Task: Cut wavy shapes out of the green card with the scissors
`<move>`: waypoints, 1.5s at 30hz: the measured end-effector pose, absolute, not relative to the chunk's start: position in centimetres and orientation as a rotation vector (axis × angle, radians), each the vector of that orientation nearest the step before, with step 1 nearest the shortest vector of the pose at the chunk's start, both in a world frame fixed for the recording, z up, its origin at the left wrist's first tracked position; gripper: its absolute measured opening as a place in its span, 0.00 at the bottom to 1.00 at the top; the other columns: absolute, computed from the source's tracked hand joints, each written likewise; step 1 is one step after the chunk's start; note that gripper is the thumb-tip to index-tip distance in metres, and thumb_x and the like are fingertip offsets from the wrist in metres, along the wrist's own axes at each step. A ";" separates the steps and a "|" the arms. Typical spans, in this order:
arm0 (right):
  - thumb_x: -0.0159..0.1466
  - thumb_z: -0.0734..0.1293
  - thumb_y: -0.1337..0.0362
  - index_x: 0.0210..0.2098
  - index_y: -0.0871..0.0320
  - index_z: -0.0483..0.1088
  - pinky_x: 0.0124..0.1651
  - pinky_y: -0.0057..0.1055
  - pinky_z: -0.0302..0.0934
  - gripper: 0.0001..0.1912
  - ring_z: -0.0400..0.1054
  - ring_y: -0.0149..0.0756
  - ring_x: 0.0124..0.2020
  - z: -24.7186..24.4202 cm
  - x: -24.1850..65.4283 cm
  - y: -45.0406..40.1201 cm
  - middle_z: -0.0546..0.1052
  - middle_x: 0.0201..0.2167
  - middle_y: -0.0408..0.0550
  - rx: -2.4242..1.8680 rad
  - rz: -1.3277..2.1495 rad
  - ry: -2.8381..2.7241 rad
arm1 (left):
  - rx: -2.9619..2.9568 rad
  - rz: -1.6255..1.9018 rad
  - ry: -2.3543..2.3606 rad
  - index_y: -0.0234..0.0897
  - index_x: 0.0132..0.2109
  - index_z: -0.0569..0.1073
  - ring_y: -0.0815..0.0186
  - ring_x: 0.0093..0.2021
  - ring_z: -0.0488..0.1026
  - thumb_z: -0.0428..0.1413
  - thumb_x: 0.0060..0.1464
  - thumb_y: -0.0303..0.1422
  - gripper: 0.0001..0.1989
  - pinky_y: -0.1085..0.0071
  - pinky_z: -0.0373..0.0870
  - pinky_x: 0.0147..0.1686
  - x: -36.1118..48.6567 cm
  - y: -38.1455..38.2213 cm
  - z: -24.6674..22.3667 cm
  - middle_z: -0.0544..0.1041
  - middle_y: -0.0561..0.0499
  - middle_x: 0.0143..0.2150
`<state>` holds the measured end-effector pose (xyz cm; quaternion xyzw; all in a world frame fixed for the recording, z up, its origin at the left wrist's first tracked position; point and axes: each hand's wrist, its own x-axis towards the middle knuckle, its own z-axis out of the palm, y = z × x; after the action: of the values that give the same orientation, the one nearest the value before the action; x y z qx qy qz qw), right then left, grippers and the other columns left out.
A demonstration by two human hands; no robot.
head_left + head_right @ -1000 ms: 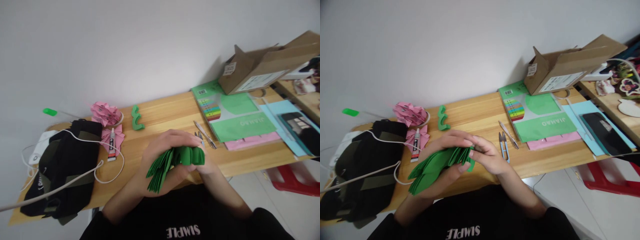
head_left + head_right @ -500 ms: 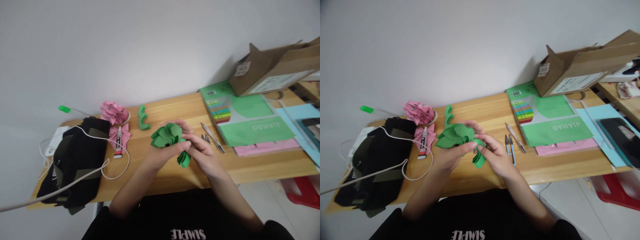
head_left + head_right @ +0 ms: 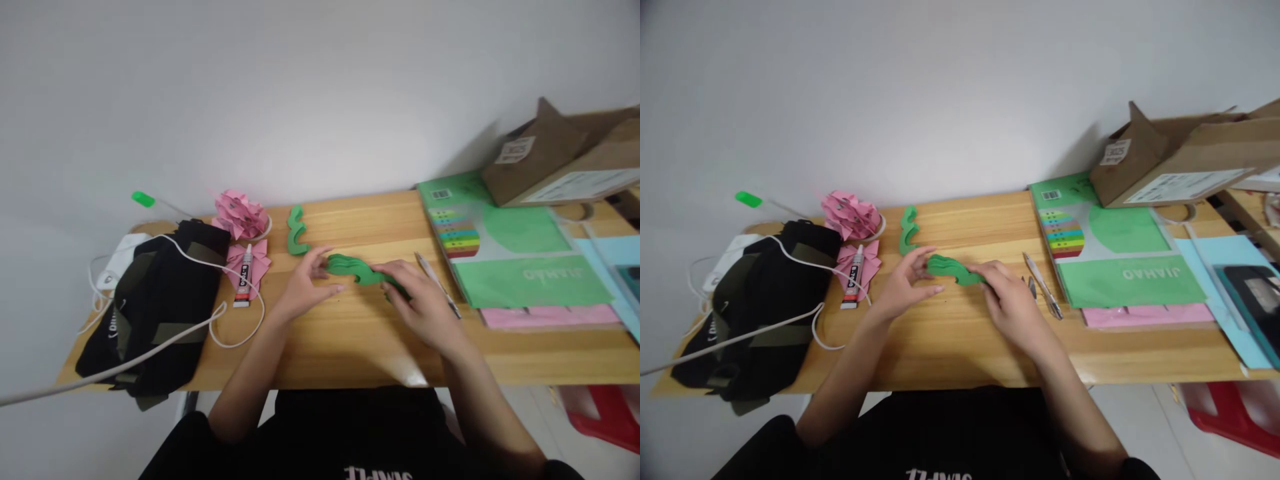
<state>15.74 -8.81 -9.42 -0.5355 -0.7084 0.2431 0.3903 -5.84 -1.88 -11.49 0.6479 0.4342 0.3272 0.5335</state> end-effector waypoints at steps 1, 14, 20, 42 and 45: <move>0.64 0.58 0.73 0.50 0.54 0.70 0.47 0.43 0.68 0.18 0.72 0.43 0.46 -9.7 15.7 -8.5 0.77 0.43 0.53 -1.355 0.567 -1.893 | 1.676 0.751 1.070 0.36 0.55 0.67 0.60 0.50 0.72 0.64 0.44 0.29 0.30 0.64 0.71 0.46 -6.1 -1.8 -11.7 0.74 0.43 0.50; 0.63 0.61 0.66 0.54 0.59 0.66 0.49 0.47 0.67 0.20 0.73 0.51 0.47 -13.2 16.6 -6.9 0.77 0.48 0.59 -1.591 0.437 -2.191 | 2.158 0.620 1.227 0.36 0.44 0.74 0.56 0.48 0.69 0.60 0.47 0.25 0.14 0.58 0.66 0.50 -5.7 -1.4 -13.8 0.76 0.46 0.44; 0.58 0.64 0.66 0.53 0.58 0.68 0.51 0.48 0.66 0.22 0.73 0.50 0.49 -12.9 17.2 -6.5 0.78 0.48 0.56 -1.657 0.586 -2.095 | 2.271 0.572 1.254 0.36 0.45 0.73 0.54 0.51 0.68 0.55 0.52 0.27 0.12 0.56 0.64 0.52 -5.2 -2.0 -13.9 0.76 0.44 0.46; 0.60 0.68 0.70 0.47 0.61 0.72 0.49 0.39 0.66 0.15 0.74 0.41 0.43 -11.7 15.2 -6.0 0.79 0.43 0.53 -1.761 0.508 -2.166 | 2.570 0.496 1.267 0.35 0.58 0.66 0.54 0.57 0.64 0.51 0.57 0.30 0.21 0.57 0.59 0.57 -4.5 -2.7 -14.8 0.70 0.40 0.54; 0.65 0.66 0.63 0.47 0.61 0.71 0.49 0.43 0.67 0.13 0.72 0.39 0.44 -11.8 15.1 -5.7 0.76 0.45 0.51 -1.788 0.513 -2.209 | 2.578 0.506 1.278 0.35 0.58 0.65 0.55 0.57 0.64 0.51 0.58 0.30 0.21 0.58 0.60 0.57 -4.4 -2.7 -14.8 0.70 0.41 0.55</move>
<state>15.14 -5.73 -11.81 -0.6141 -0.7588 0.1761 0.1269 -4.44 -2.73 -14.83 0.8770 0.4348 0.1723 0.1099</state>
